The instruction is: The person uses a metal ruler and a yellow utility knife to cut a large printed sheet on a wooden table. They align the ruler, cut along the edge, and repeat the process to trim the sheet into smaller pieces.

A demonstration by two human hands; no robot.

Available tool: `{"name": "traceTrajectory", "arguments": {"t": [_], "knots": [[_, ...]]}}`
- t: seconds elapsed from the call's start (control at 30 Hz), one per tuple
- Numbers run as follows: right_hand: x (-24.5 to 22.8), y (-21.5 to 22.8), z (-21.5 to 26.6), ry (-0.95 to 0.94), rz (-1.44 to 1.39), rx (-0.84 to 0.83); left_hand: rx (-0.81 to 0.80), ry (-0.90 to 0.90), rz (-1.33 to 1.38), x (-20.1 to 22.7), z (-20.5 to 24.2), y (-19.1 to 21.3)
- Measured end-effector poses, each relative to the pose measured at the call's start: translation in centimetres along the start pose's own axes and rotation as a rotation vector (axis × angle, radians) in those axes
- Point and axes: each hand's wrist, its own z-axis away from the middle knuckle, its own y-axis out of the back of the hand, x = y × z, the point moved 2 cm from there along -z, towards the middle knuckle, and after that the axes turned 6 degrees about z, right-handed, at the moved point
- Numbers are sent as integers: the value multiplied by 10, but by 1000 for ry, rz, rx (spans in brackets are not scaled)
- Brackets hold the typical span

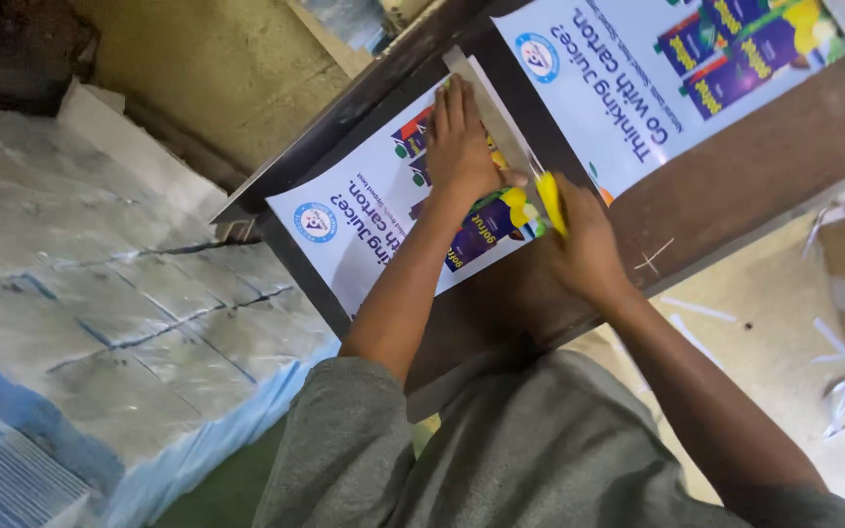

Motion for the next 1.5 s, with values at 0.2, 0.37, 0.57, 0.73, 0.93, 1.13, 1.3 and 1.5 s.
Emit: {"name": "traceTrajectory", "arguments": {"t": [0.2, 0.37, 0.57, 0.73, 0.93, 1.13, 1.3, 1.5], "knots": [[-12, -56, -123, 303, 202, 191, -96, 81, -7, 3, -6, -3], [-9, -68, -183, 185, 396, 128, -32, 67, -49, -1, -6, -16], [-9, -62, -193, 264, 453, 154, -177, 112, -50, 6, -4, -3], [-21, -49, -182, 368, 458, 114, -194, 115, -46, 10, -4, 1], [-24, -46, -183, 356, 465, 59, -318, 131, -74, 15, -4, 27], [-28, -39, -174, 219, 397, -4, -340, 137, -76, 17, 3, 41], [-27, -28, -142, 209, 461, -30, -264, 137, -61, 14, 3, 28], [-20, -10, -80, 206, 476, -67, -59, 71, -53, 8, 6, 14]]}}
